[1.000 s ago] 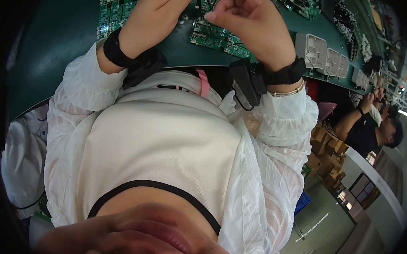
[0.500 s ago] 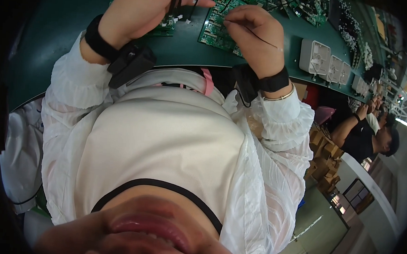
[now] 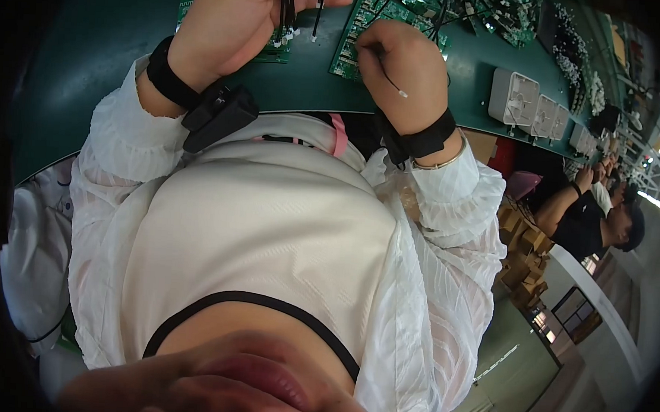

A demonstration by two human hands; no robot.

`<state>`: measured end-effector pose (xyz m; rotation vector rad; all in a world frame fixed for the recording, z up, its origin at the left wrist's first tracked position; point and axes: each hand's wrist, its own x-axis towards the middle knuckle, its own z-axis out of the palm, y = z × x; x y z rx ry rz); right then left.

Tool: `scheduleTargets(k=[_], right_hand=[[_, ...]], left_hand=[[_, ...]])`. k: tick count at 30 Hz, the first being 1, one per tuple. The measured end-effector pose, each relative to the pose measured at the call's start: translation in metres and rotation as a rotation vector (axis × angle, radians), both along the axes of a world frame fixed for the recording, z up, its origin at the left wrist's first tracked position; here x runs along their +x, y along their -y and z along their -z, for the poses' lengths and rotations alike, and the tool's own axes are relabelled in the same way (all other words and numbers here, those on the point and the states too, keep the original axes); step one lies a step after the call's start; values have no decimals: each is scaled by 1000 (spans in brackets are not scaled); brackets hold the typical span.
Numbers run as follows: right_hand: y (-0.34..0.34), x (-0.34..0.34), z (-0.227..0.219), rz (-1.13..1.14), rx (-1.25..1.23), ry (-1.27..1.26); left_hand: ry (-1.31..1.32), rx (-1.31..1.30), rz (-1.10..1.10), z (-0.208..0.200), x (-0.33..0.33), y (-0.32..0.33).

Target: The person picks up a bundle of wires and connects them one by one to the ports on circuit boards. After repeating this process for several boards, the person sets them aside and picks up another board to continue.

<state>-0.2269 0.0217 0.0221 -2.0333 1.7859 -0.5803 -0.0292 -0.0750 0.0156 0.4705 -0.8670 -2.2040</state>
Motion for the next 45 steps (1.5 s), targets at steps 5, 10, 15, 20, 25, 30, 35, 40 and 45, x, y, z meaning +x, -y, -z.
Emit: scheduleTargets(k=[5,10,15,20,25,30,35,40,45], right_hand=[[11,4,-13,-64,29,-178],[38,-10,-16,-120,248,-171],[60,9,-34,-107,439,-326],[49,12,-22,-69,154,-443],[22,-14,-26,-33,157,-213],[-10,-1,-40,148,188,231],[-4,28,-29,177,312,757],[9,12,-14,75,481,927],[1,-15,-25,33,633,1063]], left_hand=[[57,-40,-1,-2,-1,1],[49,-45,-23,0,-2,-2],[37,-51,-30,3,-3,-3],[-39,-46,-29,9,-3,-6],[-11,-41,-46,10,-7,-7],[5,-47,-55,12,-10,-9],[-283,-286,-28,21,-14,-12],[-20,-195,-82,0,-8,-14],[175,-399,19,15,-6,-10]])
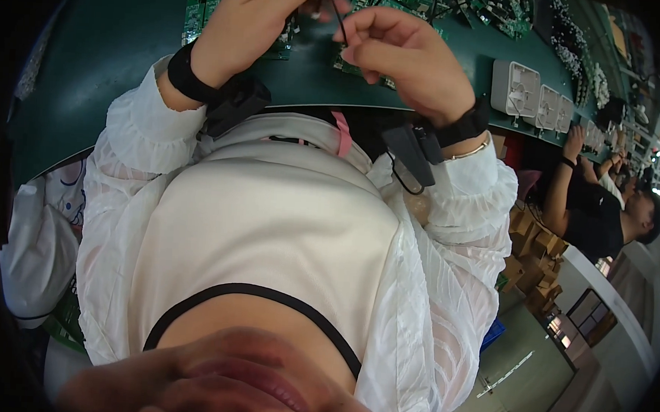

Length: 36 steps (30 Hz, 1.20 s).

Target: The person picks up a bundle of wires and connects them one by one to the ports on circuit boards. After repeating this process for several boards, the person sets them aside and picks up another board to continue.

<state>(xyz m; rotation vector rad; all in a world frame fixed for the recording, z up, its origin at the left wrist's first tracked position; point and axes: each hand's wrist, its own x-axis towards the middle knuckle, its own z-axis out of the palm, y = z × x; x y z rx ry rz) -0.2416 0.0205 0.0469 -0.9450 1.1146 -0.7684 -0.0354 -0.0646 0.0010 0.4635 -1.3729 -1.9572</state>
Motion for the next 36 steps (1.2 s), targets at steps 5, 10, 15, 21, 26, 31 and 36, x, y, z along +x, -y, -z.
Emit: scheduleTargets(k=[5,10,15,21,26,31,36], right_hand=[[-24,-16,-16,-40,-120,-573],[-49,-5,-2,209,-251,-763],[-43,16,29,180,-556,-858],[-34,23,39,120,-583,-1023],[-29,21,41,38,-682,-1122],[-23,19,32,-40,-656,-1164],[8,3,25,-168,-390,-1040]], left_hand=[[182,-389,-24,-11,8,-2],[-68,234,-15,-15,11,15],[-273,358,-137,-10,9,17],[-277,313,-171,-10,8,13],[-255,307,-157,-8,7,11],[-250,303,-156,-6,7,8],[-260,312,-147,-7,8,9]])
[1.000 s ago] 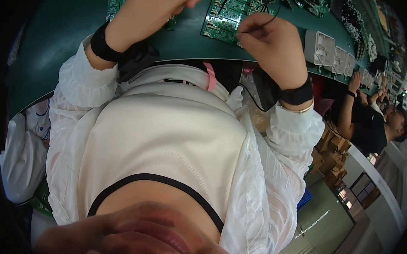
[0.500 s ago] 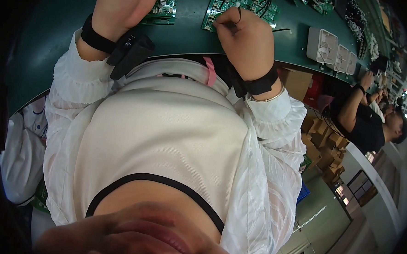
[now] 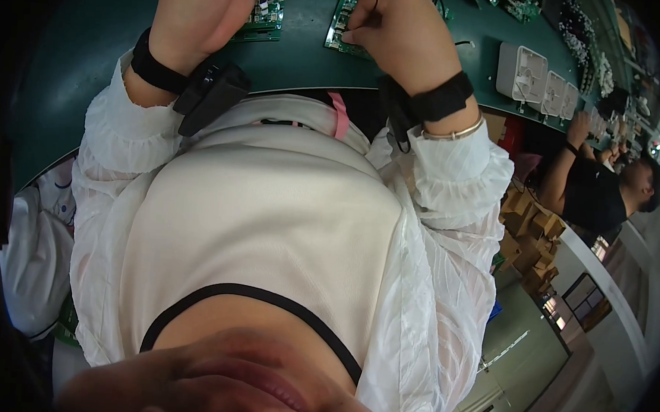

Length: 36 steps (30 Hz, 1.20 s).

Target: The person picks up a bundle of wires and connects them one by one to the ports on circuit boards. After repeating this process for several boards, the person sets them aside and picks up another board to continue.

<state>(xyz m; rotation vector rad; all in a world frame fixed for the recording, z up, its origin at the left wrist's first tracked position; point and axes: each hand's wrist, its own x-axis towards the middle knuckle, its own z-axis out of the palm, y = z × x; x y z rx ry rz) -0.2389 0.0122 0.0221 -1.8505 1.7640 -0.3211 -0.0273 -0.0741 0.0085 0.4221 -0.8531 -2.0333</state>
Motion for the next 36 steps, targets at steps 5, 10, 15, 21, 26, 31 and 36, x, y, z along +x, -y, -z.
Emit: scheduleTargets(k=[5,10,15,21,26,31,36], right_hand=[[25,8,-18,66,298,5],[36,14,-26,5,336,-145],[22,18,-26,64,259,-205],[-54,6,-43,182,-429,50],[-117,-63,-27,714,-504,208],[-128,-86,-2,823,-231,482],[-109,-90,8,814,78,942]], left_hand=[[10,13,17,-1,-1,0],[-164,56,93,1,-4,1],[-165,52,126,2,-4,-3],[75,22,114,-2,3,-7],[277,-71,286,-18,8,-22],[546,-220,389,-9,22,-33],[615,-141,399,11,14,-39]])
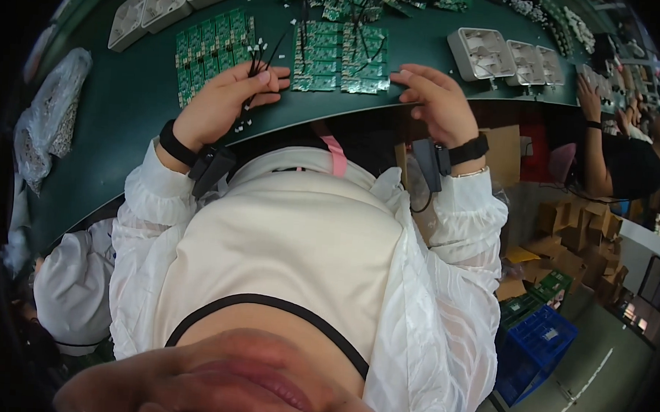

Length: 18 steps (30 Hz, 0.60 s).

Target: The person picks up a bundle of wires and connects them one by one to the ports on circuit boards. After repeating this process for several boards, the person sets them aside and picks up another board to continue.

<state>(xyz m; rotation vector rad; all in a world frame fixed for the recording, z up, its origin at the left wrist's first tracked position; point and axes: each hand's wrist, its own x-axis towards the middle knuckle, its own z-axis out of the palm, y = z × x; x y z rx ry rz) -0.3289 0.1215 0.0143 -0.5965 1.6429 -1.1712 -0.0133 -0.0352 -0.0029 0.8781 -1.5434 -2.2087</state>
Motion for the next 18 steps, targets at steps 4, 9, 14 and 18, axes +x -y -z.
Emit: scheduleTargets(k=[4,9,14,18], right_hand=[[3,-11,23,-57,-14,250],[5,1,23,-151,-110,252],[-12,15,-3,-107,-239,15],[-21,1,-26,-3,-307,-82]], left_hand=[[15,4,33,-2,0,-2],[-4,55,49,0,2,-5],[-77,110,79,-9,7,-2],[-125,99,138,-22,5,-2]])
